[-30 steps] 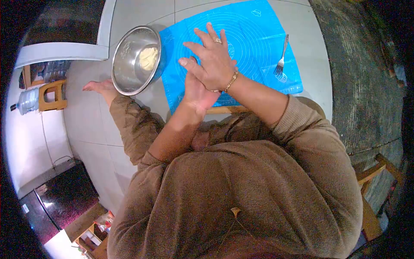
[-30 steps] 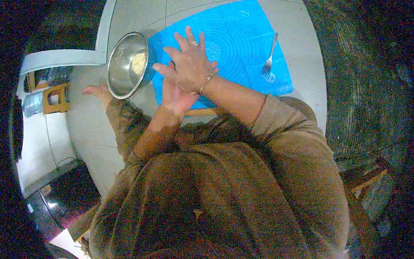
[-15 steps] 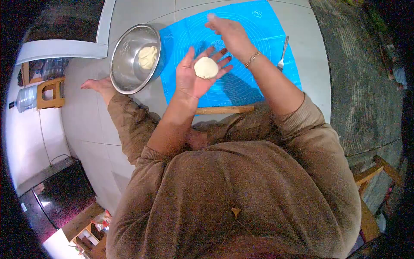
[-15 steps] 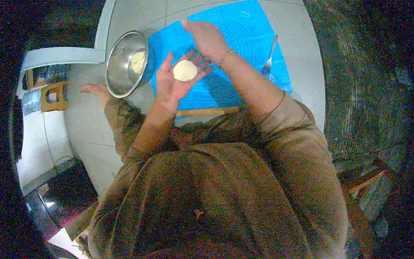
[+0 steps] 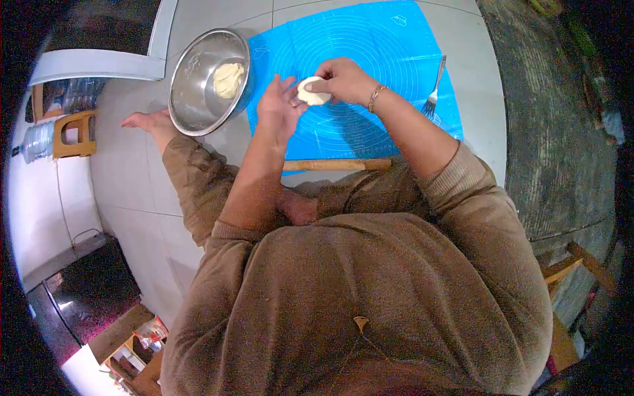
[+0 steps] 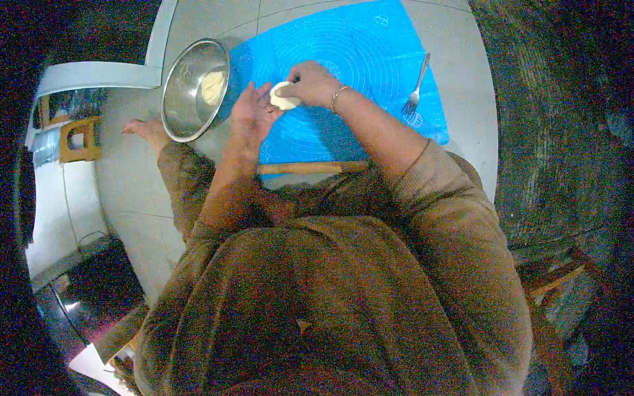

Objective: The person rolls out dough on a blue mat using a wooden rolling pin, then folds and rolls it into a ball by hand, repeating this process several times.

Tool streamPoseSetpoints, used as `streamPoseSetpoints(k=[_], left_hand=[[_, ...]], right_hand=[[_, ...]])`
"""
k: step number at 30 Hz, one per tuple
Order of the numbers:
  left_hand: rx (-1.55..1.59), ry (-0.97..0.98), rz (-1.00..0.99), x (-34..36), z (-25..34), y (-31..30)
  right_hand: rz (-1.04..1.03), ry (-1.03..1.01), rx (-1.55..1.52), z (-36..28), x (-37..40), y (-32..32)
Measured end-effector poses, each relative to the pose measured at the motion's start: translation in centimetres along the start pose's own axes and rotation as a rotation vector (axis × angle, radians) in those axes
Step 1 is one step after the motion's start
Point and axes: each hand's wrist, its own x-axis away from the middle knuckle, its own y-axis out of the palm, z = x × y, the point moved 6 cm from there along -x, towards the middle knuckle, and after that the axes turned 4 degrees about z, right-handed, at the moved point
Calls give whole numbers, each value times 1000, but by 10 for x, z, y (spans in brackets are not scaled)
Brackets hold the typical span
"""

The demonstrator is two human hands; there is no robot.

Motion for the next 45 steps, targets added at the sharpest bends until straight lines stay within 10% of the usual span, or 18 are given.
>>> streamPoseSetpoints(k=[8,11,17,21,33,45], left_hand=[[-826,306,-67,27,-5,-27],[-1235,513,-98,48,-7,-24],[-1628,742,-425,89,-32,-36],[-1771,815,-437,97,-38,-44],[-1405,1009,-261,99,0,-24],[-1617,1038,-93,5,27,30]], right_hand=[[449,-260,582,2,10,-16],[139,-341,780,15,20,26],[173,-247,856,-38,48,25],[-611,-41,723,-13,92,90],[-372,-29,744,-27,67,46],[411,192,764,14,24,-52]])
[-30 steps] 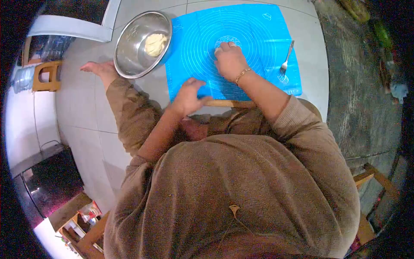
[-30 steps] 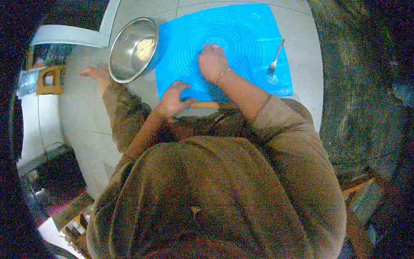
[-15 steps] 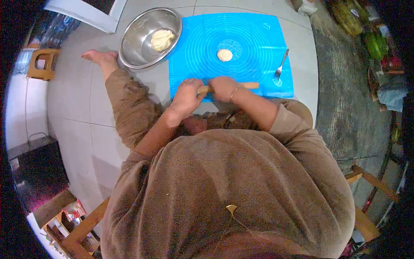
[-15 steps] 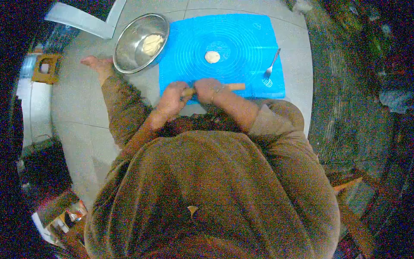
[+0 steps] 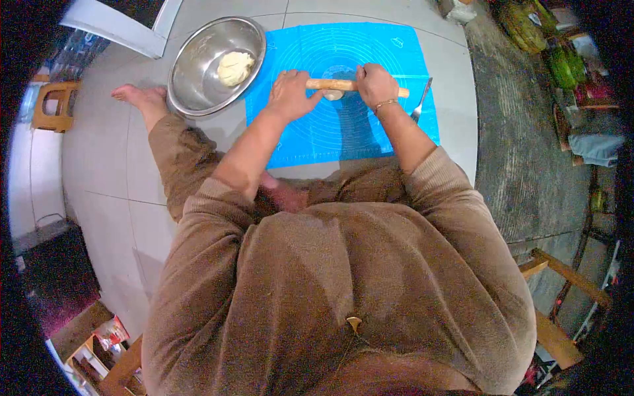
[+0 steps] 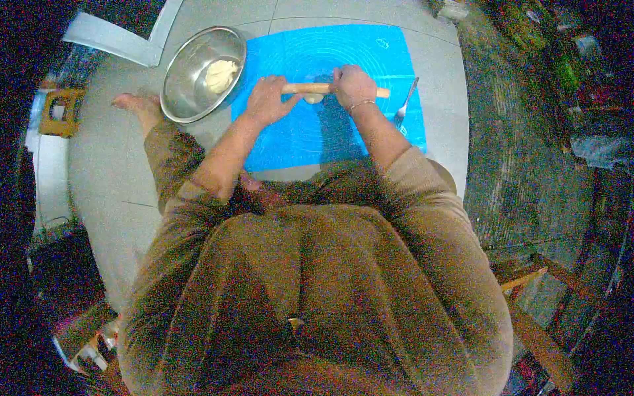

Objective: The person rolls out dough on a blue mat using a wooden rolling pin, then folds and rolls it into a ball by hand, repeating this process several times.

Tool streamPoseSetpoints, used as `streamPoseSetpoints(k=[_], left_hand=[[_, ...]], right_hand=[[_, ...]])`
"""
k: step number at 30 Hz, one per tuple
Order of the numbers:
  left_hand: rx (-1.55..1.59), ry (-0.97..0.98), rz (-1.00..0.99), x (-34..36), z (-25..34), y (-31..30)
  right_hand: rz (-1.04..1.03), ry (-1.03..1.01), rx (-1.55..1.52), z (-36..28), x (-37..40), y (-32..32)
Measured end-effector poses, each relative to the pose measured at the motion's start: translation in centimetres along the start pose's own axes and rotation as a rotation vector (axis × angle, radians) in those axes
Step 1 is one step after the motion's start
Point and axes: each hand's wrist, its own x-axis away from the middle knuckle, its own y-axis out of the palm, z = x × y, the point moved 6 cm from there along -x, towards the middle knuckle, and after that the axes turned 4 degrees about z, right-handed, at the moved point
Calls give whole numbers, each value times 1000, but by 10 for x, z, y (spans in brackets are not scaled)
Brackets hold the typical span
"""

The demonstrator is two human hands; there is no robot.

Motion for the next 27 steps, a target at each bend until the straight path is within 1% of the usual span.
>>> streamPoseSetpoints(k=[2,5,7,8,11,13,16,17,19,22,23,26,27], left_hand=[[-2,-30,2,2,-11,7],[5,-87,-32,10,-25,20],[38,-110,-66,9,-33,28],[21,-153,-69,9,-37,30],[-46,-261,-103,15,-27,24],[-131,-297,-137,14,-18,21],[-323,-223,-79,4,-1,26],[-286,-218,-81,3,2,31],[-217,-205,-84,1,2,42],[-258,-130,184,-4,-7,47],[-257,-137,194,-4,-11,53],[-264,-161,202,-9,-17,55],[-273,-171,189,-11,-20,57]], right_hand=[[45,-24,-4,-2,-5,7],[39,-95,70,-1,-11,25],[75,-101,69,5,-9,42],[94,-102,70,9,-8,50],[47,-77,133,6,-6,52],[88,-73,177,2,-5,48],[137,-41,164,-1,-7,44],[147,-26,144,-1,-7,44],[184,-68,173,-1,-8,46],[232,-93,220,-2,-15,48],[245,-94,235,-3,-17,49],[118,-11,300,-8,-26,47],[123,-3,305,-8,-29,48]])
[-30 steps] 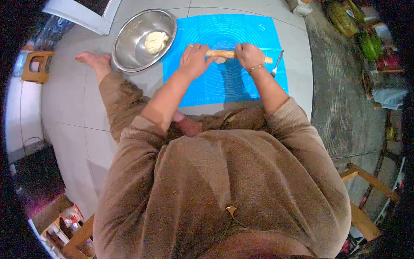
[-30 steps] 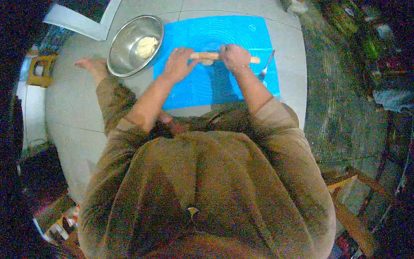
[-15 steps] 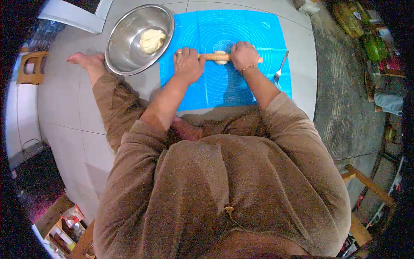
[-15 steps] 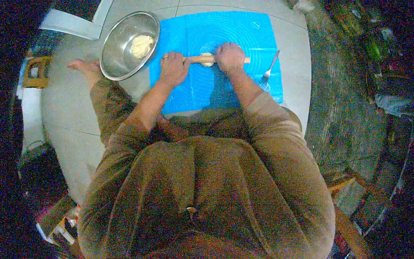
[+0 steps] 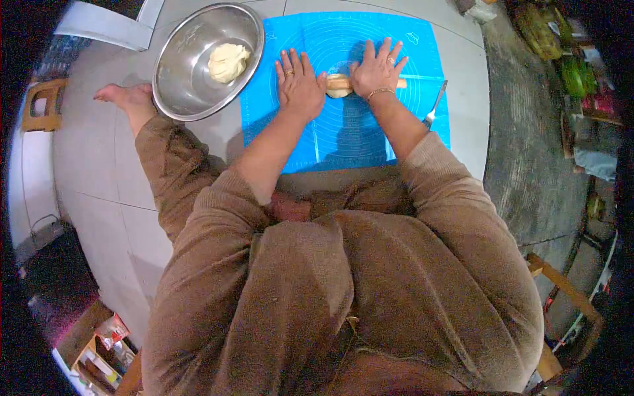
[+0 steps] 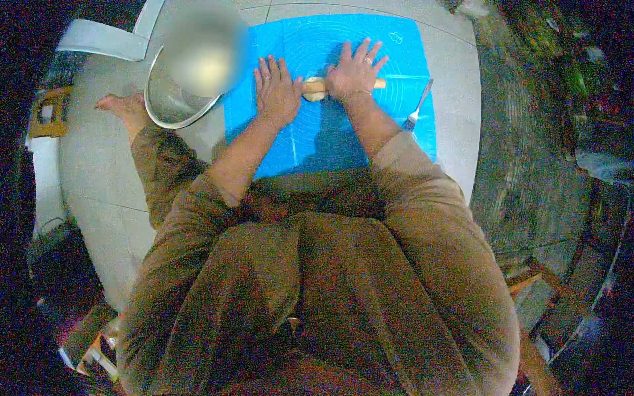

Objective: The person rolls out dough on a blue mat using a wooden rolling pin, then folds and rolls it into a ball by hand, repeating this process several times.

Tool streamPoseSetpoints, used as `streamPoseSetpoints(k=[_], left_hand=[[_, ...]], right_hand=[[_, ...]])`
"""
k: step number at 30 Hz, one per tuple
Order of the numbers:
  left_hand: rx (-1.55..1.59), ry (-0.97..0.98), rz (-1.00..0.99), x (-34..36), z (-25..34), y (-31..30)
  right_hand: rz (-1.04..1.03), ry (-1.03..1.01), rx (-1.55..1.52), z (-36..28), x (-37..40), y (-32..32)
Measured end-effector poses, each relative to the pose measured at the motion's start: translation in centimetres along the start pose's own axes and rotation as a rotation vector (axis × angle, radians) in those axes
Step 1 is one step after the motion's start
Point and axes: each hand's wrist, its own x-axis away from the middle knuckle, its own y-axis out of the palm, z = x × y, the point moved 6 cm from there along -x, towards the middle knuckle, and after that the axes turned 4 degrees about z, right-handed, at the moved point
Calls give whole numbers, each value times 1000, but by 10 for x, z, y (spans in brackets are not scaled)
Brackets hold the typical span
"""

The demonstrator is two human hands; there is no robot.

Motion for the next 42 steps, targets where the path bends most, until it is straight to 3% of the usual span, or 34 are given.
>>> streamPoseSetpoints(k=[19,28,42], left_hand=[[-38,-84,-231,-44,-17,28],[-70,64,-103,-18,-6,3],[102,80,-156,11,-3,-8]], right_hand=[[-5,109,46,0,-47,27],[92,0,-52,-1,6,10],[16,9,-89,-4,52,-9]])
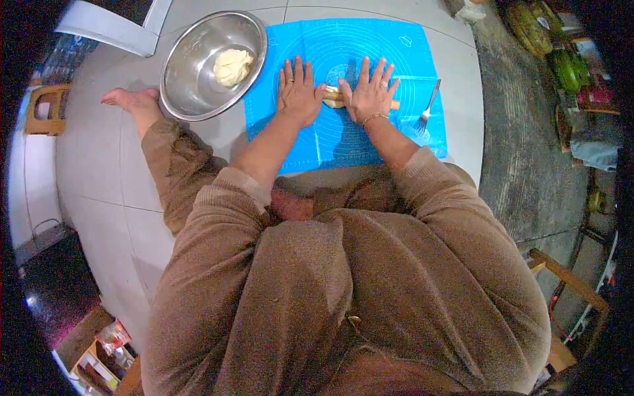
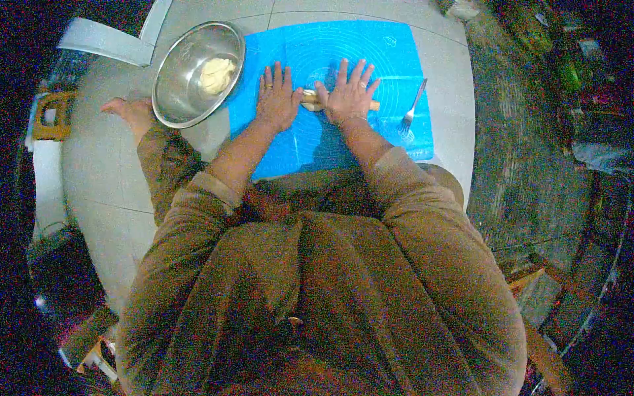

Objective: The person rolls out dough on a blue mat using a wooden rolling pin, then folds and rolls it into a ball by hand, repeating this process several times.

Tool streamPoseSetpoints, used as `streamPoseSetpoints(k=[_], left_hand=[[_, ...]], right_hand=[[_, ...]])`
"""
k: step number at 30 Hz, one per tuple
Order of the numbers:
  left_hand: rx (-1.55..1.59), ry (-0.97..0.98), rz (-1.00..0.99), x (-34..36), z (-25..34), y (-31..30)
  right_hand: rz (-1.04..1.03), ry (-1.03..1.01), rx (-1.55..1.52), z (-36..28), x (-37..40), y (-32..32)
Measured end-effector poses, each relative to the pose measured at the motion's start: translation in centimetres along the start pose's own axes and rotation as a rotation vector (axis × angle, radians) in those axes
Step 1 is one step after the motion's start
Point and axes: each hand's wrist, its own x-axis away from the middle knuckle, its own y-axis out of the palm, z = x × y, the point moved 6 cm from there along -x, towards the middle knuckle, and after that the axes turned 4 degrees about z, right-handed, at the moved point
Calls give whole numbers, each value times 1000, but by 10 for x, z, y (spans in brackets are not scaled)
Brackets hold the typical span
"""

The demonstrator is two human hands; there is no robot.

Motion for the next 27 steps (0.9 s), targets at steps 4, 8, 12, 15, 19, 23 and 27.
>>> streamPoseSetpoints(k=[4,8,12,15,19,23,27], left_hand=[[-20,-1,-10,6,-1,2],[-94,-17,-14,0,-3,7],[-122,-88,-82,-20,-6,11],[-117,-125,-136,-32,-10,15],[-122,-159,-170,-43,-14,17],[-103,-208,-171,-53,-19,22],[-83,-246,-181,-62,-24,26]], right_hand=[[-15,28,-46,4,1,8],[24,58,-52,7,-12,15],[-4,113,-38,8,-34,19],[-9,145,-40,9,-49,22],[33,161,-38,11,-68,29],[69,148,15,10,-83,34],[67,147,56,9,-95,41]])
